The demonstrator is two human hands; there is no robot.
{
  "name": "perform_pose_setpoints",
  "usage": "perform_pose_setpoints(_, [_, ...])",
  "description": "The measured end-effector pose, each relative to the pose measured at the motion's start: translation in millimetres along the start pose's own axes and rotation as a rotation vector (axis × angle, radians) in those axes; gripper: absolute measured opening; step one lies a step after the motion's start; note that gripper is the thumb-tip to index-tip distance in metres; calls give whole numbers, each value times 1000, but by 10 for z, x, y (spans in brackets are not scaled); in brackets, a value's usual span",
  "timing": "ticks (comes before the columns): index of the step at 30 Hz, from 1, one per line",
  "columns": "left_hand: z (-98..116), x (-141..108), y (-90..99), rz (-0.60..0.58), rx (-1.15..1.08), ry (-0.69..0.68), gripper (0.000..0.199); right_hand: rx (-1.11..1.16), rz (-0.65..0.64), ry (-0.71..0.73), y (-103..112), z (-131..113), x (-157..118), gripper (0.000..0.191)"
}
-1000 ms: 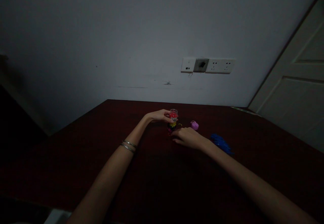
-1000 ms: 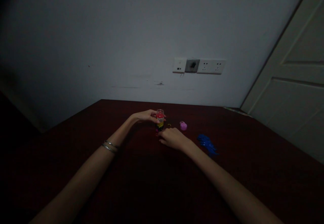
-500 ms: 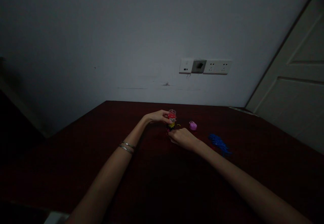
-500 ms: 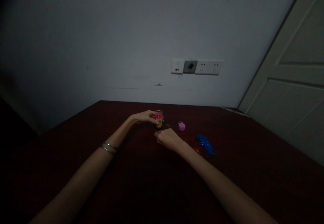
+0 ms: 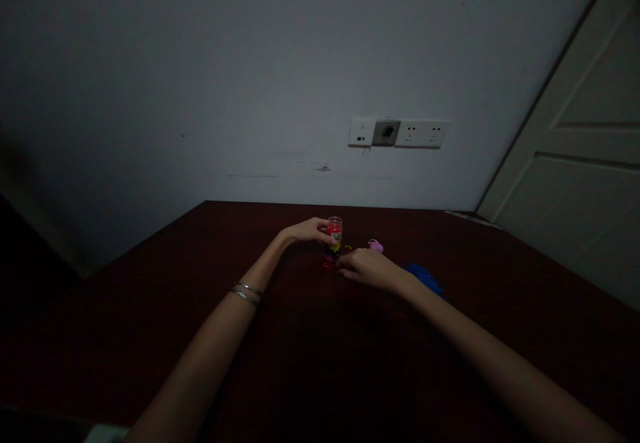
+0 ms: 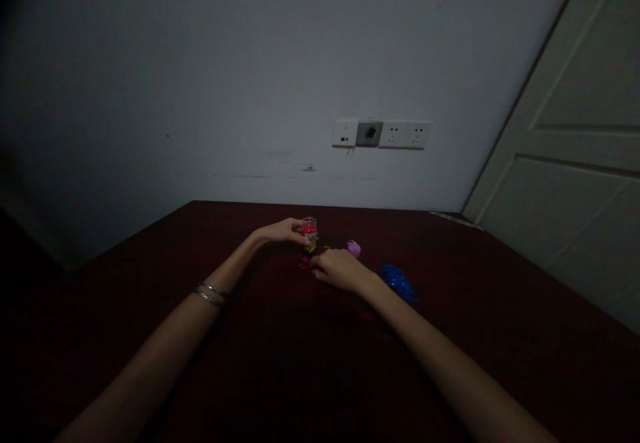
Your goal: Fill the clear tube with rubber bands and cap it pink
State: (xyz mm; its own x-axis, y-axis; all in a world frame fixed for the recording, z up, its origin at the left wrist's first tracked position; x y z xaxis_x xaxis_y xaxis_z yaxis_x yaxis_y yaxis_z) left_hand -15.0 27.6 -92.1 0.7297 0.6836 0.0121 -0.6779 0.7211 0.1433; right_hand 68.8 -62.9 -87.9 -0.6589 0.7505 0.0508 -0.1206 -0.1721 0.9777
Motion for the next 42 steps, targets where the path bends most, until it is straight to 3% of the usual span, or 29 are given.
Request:
perform_pose_setpoints(6, [30, 31, 6, 36, 78, -66, 35, -178, 46, 62, -145, -237, 188, 25])
perform_pose_setpoints(13, [57, 39, -24, 19, 102, -89, 39, -215, 41, 28, -101, -216, 197, 25])
perform_pose_setpoints(19, [35, 31, -83, -43, 96, -66, 38, -52, -109, -64, -30, 191, -91, 16])
perform_pose_setpoints(24, [-14, 47, -87, -58, 71, -41, 38, 269, -286, -91, -148, 568, -235, 17])
perform_pose_setpoints(27, [-11, 50, -87, -60, 76, -49, 37, 330, -201, -97, -156, 703, -132, 22])
perform_pose_setpoints(31, [17, 35, -96, -52, 130, -38, 36, 237, -48, -142, -179, 767, 110, 25])
perform_pose_setpoints(37, [46, 25, -110, -53, 194, -22, 41, 5, -132, -192, -440, 704, 418, 24])
perform_pose_setpoints(42, [28, 39, -126, -81, 189, -26, 38, -123, -123, -203, -517, 712, 530, 25])
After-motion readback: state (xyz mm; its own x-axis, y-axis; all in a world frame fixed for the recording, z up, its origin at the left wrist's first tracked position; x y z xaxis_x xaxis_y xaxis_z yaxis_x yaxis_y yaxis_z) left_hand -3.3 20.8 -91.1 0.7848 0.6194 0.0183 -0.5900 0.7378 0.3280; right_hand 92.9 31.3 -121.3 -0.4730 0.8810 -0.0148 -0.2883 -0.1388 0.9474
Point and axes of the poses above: each hand's wrist, its own x-axis towards the middle knuckle, its own y-axis out of the back of the hand, z = x × y, the point moved 8 cm from there along x, towards the middle knuckle, and after that the axes turned 12 degrees about -x, right-handed, at the moved point
